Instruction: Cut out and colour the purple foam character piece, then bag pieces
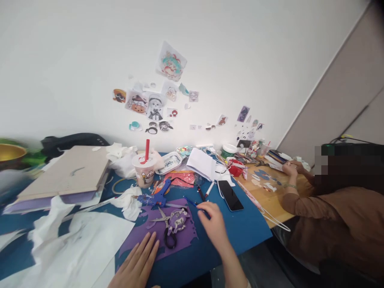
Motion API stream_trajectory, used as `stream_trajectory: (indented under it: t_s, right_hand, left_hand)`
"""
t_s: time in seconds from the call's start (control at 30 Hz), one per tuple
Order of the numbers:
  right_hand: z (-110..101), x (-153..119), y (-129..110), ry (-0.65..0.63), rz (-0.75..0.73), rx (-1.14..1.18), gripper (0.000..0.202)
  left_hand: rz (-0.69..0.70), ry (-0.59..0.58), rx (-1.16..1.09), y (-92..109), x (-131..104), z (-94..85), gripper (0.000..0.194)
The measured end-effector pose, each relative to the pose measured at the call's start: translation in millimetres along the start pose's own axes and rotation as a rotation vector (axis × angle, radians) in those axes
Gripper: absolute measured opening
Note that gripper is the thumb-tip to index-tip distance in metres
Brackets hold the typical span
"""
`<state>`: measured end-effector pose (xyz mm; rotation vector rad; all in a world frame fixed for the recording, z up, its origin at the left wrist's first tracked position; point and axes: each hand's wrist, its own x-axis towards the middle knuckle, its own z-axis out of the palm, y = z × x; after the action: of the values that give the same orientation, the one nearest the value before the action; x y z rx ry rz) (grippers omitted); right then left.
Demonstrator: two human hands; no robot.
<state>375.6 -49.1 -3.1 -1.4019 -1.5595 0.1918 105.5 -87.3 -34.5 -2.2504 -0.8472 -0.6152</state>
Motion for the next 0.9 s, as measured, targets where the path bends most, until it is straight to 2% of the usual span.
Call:
stream_trajectory:
  t_s: [0.1,0.17,0.2,0.3,0.4,0.6,0.8,0.9]
  right_hand:
    - [-40.3,3.2,39.9,0.214,0.093,-0.046,0.027]
    - [-64.2,2.8,73.1,0.477,0.159,-0.167,0.033]
    - [-73.1,1.7,89.4,0.547,0.171,-0.232,0.037]
    - [-86.7,-3.0,128.1,0.531,0.207,-0.332,0.041]
    - [-91.0,-2.4,149.4,0.493,0.240,-0.377,0.038]
    - [-97.9,12.0,171.1,0.499,0.344,-0.542,0.032]
    - [-103.6,18.1,183.7,0.442,0.334,-0.605,0.028]
    - [-114.8,32.4,191.1,0.502,0.341,-0.646,0.033]
  left_hand:
    - [-0.153,-0.038,0.011,-2.2,-1.9,-2.6,0.080]
    - [-0.235,-0.071,0.011,-4.1,-5.4,-1.2,0.080]
    - [-0.244,-0.090,0.006,-4.7,-7.0,-0.2,0.080]
    - [-0.223,-0.135,-0.017,-4.8,-8.3,2.5,0.079]
    - [-0.276,-0.181,-0.060,-4.1,-5.5,5.0,0.076]
    - [-0.298,-0.195,-0.163,-1.3,-6.2,9.7,0.068]
    - [-0.232,-0.207,-0.133,-5.6,2.4,2.8,0.050]
    - [-0.267,-0.214,-0.143,-8.4,8.8,2.5,0.047]
